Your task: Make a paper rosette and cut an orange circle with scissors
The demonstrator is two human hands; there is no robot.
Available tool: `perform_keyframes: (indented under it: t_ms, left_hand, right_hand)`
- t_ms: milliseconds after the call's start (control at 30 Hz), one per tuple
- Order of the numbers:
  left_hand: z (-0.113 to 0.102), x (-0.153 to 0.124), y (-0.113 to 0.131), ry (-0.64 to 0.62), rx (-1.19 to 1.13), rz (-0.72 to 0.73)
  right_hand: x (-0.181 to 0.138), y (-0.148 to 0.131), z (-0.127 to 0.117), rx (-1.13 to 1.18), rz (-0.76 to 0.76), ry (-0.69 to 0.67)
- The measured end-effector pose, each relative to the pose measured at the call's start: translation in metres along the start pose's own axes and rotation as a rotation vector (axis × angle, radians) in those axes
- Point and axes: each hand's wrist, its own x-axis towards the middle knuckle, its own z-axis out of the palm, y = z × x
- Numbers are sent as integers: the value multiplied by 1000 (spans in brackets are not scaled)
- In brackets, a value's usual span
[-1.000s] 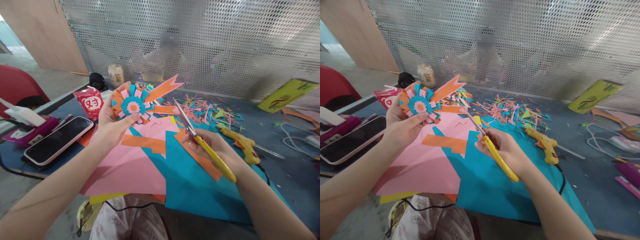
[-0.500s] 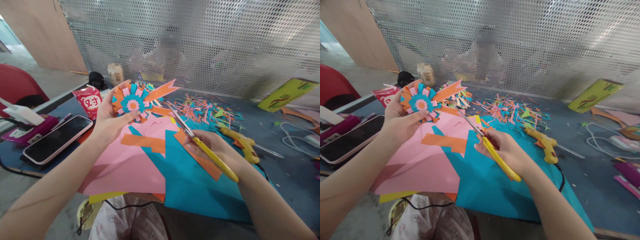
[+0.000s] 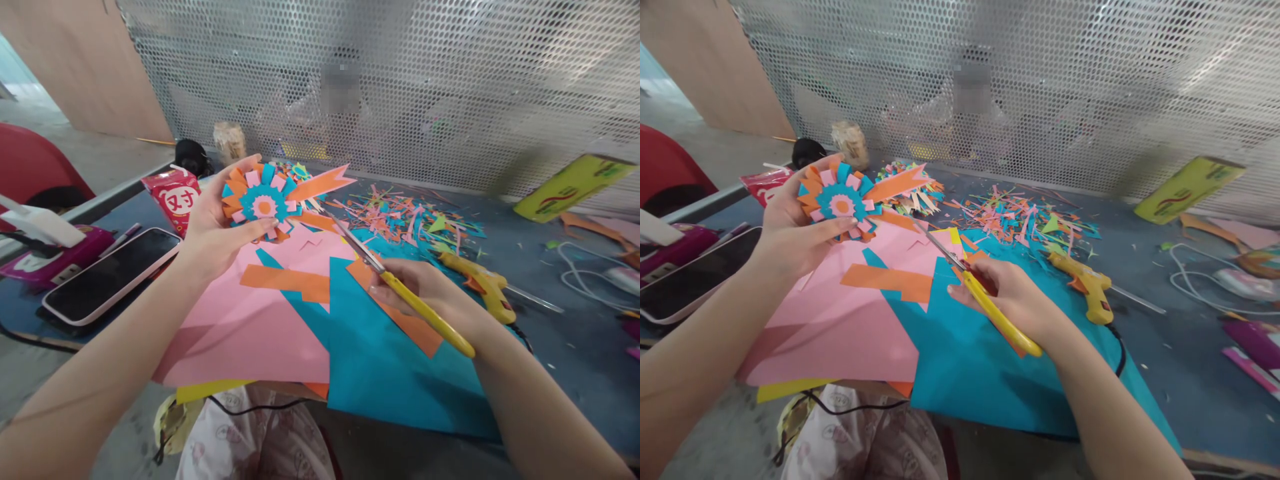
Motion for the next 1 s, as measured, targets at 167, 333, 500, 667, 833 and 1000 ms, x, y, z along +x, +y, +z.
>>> perform_keyframes:
  t_ms: [167,333,500,667,833,1000]
  left_hand:
    - [-1,1,-3,-10,53,37]
    - [4,2,-1,54,-10,4]
    - [1,2,0,1,5,12]
    - [-1,1,-1,2,11,-8]
    - [2,1,-1,35,-19,4]
    - [3,1,-2,27,-9,23]
  right_hand:
    - [2,1,0,-8,13,-1]
    - [2,2,0,-14,-8,-28]
    - [1,1,1,-15,-39,-34]
    - [0,-1,1,-13,-41,-35]
    - [0,-2,1,-31,-46,-37]
    - [1,-2,2,-52,-40,-37]
